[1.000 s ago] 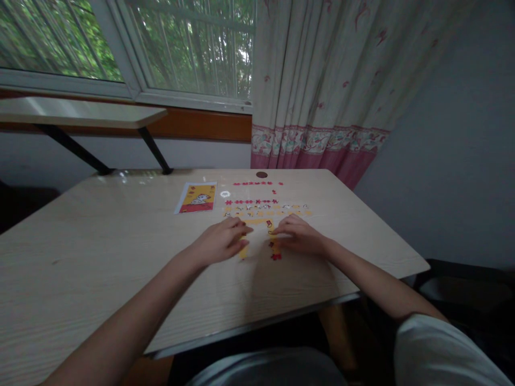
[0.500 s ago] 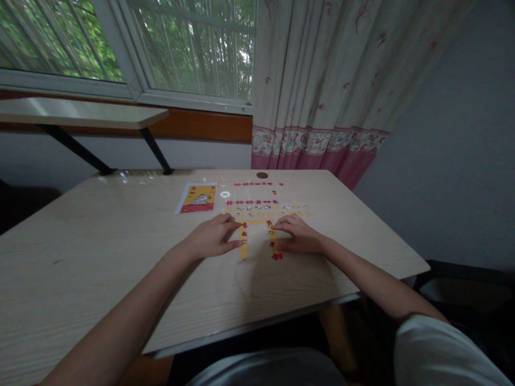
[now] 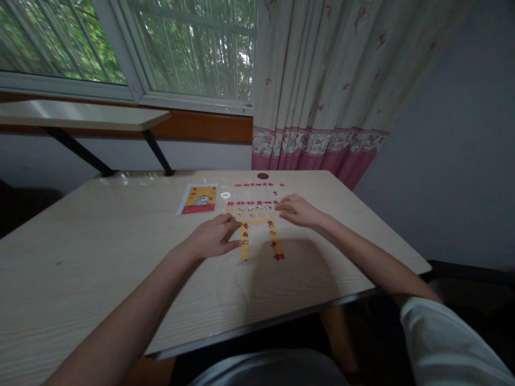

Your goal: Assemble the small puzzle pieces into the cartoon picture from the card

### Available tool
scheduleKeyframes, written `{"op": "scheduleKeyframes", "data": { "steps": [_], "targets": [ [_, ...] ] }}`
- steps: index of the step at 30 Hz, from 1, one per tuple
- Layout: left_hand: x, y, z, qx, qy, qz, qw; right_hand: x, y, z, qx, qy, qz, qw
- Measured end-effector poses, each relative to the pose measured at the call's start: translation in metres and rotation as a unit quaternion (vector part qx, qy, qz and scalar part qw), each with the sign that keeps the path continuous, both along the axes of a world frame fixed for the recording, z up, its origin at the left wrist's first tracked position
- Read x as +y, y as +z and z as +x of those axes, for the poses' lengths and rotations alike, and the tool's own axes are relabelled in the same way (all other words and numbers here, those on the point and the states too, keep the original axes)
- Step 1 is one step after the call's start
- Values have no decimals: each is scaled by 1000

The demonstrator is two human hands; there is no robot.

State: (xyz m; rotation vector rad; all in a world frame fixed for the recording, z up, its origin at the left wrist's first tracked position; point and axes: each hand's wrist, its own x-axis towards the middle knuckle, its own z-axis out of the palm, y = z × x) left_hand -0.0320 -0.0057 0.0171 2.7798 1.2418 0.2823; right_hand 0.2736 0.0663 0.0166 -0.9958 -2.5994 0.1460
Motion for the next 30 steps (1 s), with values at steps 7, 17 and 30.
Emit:
{"op": "scheduleKeyframes", "data": {
  "steps": [7, 17, 30],
  "targets": [
    [-2, 6, 0, 9, 6, -1, 1000, 81, 6, -12, -71, -137, -70, 986],
    [0, 4, -2, -8, 6, 9, 1000, 108, 14, -35, -107, -179, -135, 969],
    [-9, 6, 23, -240, 50, -71, 967, -23, 15, -58, 258, -13, -317, 913]
  ]
}}
